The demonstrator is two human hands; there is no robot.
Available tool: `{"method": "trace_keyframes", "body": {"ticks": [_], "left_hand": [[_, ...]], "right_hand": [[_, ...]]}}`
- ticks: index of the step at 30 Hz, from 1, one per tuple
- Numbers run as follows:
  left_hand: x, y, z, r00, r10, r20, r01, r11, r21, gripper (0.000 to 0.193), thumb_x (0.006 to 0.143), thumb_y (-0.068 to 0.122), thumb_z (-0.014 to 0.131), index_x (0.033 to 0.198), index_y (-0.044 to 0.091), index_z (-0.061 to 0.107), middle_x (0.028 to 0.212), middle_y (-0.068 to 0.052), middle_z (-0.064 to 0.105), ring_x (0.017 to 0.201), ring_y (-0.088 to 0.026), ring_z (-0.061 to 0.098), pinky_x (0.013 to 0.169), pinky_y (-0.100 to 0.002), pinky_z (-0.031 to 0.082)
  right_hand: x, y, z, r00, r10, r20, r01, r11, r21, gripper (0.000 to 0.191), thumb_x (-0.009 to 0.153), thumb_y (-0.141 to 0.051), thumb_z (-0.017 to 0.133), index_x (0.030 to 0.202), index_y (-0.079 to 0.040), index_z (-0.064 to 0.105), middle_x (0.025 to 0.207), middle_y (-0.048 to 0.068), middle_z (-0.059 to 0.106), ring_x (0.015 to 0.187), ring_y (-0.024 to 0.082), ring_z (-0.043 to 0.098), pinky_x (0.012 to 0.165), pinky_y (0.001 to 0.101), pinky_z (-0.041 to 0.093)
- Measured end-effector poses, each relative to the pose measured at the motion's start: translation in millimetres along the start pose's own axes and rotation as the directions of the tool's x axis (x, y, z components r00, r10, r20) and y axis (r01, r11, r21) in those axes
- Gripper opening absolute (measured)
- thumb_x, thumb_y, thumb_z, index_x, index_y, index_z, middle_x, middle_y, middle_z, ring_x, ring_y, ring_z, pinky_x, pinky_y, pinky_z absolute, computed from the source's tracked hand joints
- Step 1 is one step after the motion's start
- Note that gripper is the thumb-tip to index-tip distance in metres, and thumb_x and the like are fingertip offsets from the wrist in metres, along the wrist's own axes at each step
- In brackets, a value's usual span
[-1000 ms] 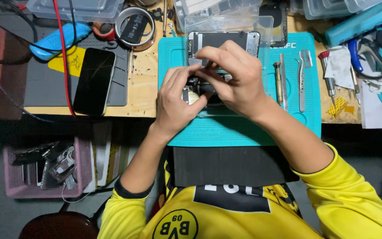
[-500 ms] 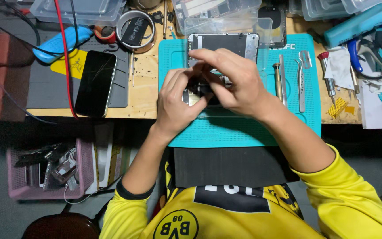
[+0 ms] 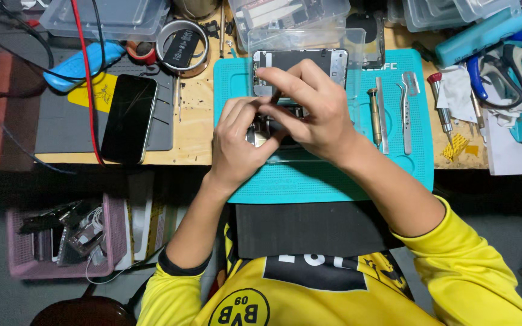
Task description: The person disassembles a smartphone at a repair workbench. They lift a plastic storage box off the phone, then use a screwdriver and pry tools to remove screws, disconnect internal components, and pry out parts from the phone body, handling small components one at a time.
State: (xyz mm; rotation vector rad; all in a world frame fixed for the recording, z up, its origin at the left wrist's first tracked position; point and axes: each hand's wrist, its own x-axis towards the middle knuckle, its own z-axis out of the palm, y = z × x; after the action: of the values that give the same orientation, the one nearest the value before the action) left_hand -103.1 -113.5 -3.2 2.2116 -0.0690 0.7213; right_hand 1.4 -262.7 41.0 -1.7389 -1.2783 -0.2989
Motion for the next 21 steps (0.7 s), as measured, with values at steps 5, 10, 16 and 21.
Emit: {"method": "trace_keyframes", "body": {"ticks": [5,10,16,21], "left_hand": [[-0.7,-1.5,0.0,1.000,-0.014,0.008,0.014,1.000,-0.014,0.046,0.075,0.006,0.084,0.117,0.003,0.066,0.117,-0.010,0.069,0.115,-0.031,0.063,0.098,-0.040,0.053],[-0.3,-1.3,0.7,1.000,-0.019,0.012,0.019,1.000,-0.012,0.042,0.076,0.007,0.086,0.113,0.003,0.067,0.114,-0.009,0.068,0.112,-0.031,0.063,0.095,-0.040,0.053],[-0.5,-1.7,0.4,1.000,-0.009,-0.001,0.009,1.000,-0.021,0.040,0.076,0.004,0.083,0.112,0.003,0.066,0.114,-0.009,0.068,0.113,-0.031,0.062,0.096,-0.040,0.053],[-0.6,-2.2,1.4,1.000,-0.029,0.000,0.029,0.999,-0.027,0.037,0.077,0.004,0.083,0.110,0.004,0.066,0.110,-0.008,0.068,0.112,-0.031,0.064,0.096,-0.040,0.053]], "right_hand": [[-4.2,3.2,-5.8,0.995,0.044,0.094,-0.053,0.994,0.092,0.044,0.094,0.004,0.078,0.135,-0.009,0.068,0.092,0.010,0.062,0.082,0.020,0.066,0.071,0.0308,0.053],[-0.9,7.2,-7.1,0.997,-0.017,0.074,0.005,0.988,0.156,0.045,0.091,0.003,0.074,0.134,-0.005,0.062,0.102,0.011,0.065,0.090,0.022,0.069,0.078,0.0323,0.056],[0.1,9.3,0.5,0.997,0.027,0.066,-0.033,0.996,0.088,0.040,0.093,0.002,0.078,0.131,-0.008,0.069,0.092,0.011,0.063,0.080,0.022,0.068,0.069,0.0309,0.053],[-1.2,12.7,-7.2,0.991,-0.020,0.129,-0.003,0.985,0.173,0.036,0.099,0.004,0.074,0.132,-0.007,0.066,0.099,0.009,0.069,0.089,0.020,0.072,0.075,0.0295,0.057]]}}
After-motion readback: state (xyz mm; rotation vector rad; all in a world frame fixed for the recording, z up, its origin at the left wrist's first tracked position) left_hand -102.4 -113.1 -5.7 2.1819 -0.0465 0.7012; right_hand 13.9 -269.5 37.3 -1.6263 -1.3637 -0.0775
